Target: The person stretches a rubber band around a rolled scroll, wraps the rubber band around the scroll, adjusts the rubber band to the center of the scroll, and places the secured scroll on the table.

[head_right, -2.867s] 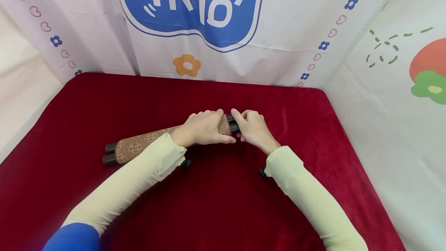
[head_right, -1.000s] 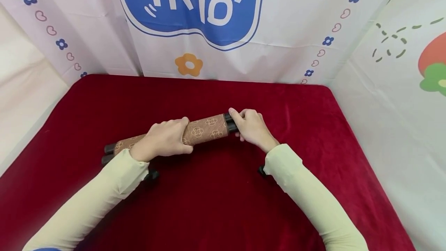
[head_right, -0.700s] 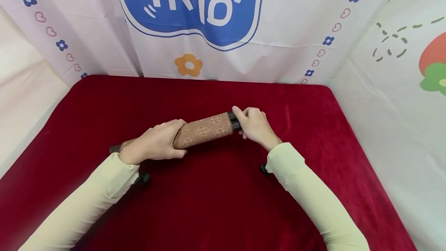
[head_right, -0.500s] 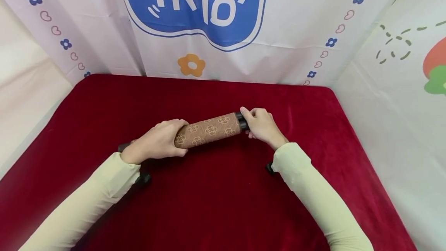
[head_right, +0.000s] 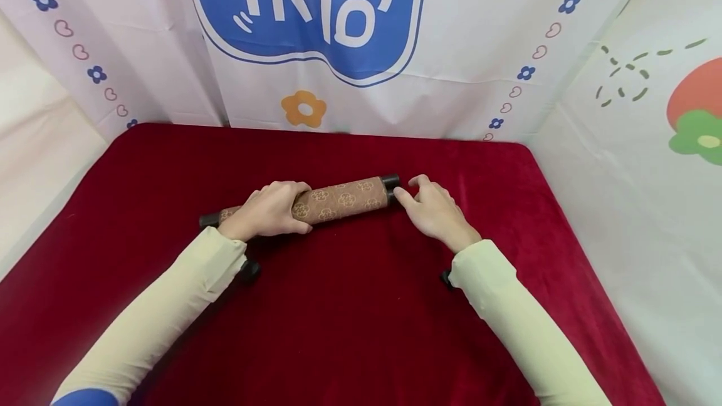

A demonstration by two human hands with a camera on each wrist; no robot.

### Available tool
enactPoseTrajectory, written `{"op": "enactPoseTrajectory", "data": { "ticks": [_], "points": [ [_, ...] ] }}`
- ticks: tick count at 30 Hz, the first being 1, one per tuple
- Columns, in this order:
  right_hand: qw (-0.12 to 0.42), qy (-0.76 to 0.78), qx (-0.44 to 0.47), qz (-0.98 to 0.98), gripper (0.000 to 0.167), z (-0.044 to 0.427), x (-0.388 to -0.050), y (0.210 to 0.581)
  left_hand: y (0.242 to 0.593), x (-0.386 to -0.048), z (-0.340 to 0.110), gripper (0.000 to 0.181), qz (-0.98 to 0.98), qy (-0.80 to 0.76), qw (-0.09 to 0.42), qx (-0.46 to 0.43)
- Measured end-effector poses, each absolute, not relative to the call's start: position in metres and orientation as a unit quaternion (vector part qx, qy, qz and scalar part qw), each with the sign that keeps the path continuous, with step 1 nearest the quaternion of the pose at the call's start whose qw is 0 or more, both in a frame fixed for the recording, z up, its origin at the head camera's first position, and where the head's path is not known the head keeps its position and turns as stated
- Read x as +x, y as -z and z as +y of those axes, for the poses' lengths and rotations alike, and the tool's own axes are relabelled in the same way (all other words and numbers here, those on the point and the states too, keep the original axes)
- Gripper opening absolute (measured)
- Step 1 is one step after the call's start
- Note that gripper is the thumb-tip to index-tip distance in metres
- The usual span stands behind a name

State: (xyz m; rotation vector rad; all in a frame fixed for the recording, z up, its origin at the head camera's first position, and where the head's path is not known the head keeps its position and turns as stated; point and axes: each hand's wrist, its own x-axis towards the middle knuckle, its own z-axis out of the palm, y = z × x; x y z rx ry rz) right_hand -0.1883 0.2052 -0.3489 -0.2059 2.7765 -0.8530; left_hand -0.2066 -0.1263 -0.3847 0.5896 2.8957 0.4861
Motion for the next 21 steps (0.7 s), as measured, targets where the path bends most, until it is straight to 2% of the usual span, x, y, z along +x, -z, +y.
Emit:
{"op": "enactPoseTrajectory", "data": {
  "ticks": [9, 21],
  "points": [
    [0.127, 0.254, -0.081, 0.955, 0.068, 0.209, -0.176, 0.348, 0.384, -0.234, -0.117, 0.082, 0.966, -0.134, 0.092, 0.203],
    [0.164, 0.224, -0.118, 0.953, 0.081, 0.203, -0.152, 0.347, 0.391, -0.236, -0.12, 0.082, 0.958, -0.132, 0.108, 0.23]
  ]
}}
